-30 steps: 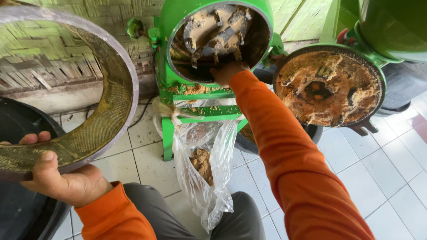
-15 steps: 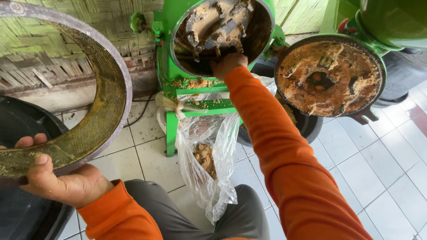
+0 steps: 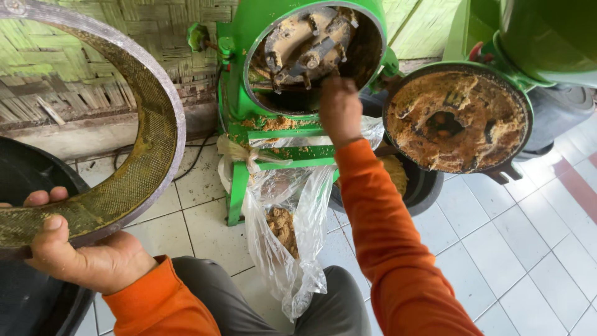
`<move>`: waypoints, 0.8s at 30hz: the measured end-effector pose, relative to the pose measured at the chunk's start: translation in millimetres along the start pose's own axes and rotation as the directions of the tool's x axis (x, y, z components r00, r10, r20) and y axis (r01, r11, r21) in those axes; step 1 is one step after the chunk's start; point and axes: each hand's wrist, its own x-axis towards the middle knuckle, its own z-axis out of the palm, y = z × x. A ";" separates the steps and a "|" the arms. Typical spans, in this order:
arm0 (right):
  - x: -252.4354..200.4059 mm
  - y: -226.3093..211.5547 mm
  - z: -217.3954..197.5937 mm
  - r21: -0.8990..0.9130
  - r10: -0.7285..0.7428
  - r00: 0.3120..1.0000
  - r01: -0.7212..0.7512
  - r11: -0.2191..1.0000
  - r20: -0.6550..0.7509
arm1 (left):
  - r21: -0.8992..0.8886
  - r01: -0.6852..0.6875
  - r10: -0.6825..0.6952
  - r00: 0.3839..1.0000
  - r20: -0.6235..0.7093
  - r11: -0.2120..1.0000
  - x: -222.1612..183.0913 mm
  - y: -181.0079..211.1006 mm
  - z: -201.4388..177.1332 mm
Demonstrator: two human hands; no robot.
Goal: The person sifts a brown granular substance in a large black basin using a metal sieve and a wooden stick. They then clean the inside of a green grinder with their hands and a blue cloth, wiping the interior surfaces and placing the sieve back into the machine.
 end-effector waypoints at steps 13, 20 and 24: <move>-12.8 19.6 19.6 -0.037 -0.061 0.996 0.059 0.998 -0.058 | 0.050 0.014 -0.014 1.000 0.016 0.999 -1.9 -2.7 6.3; 1.0 15.4 -3.1 -0.082 -0.042 0.998 0.046 0.996 0.047 | 0.090 -0.017 0.015 1.000 0.024 0.996 -0.2 -3.8 8.6; 3.1 7.6 -26.0 0.138 0.010 0.992 0.008 0.990 -0.129 | 0.084 0.001 -0.001 1.000 -0.004 0.996 -1.2 -5.1 13.2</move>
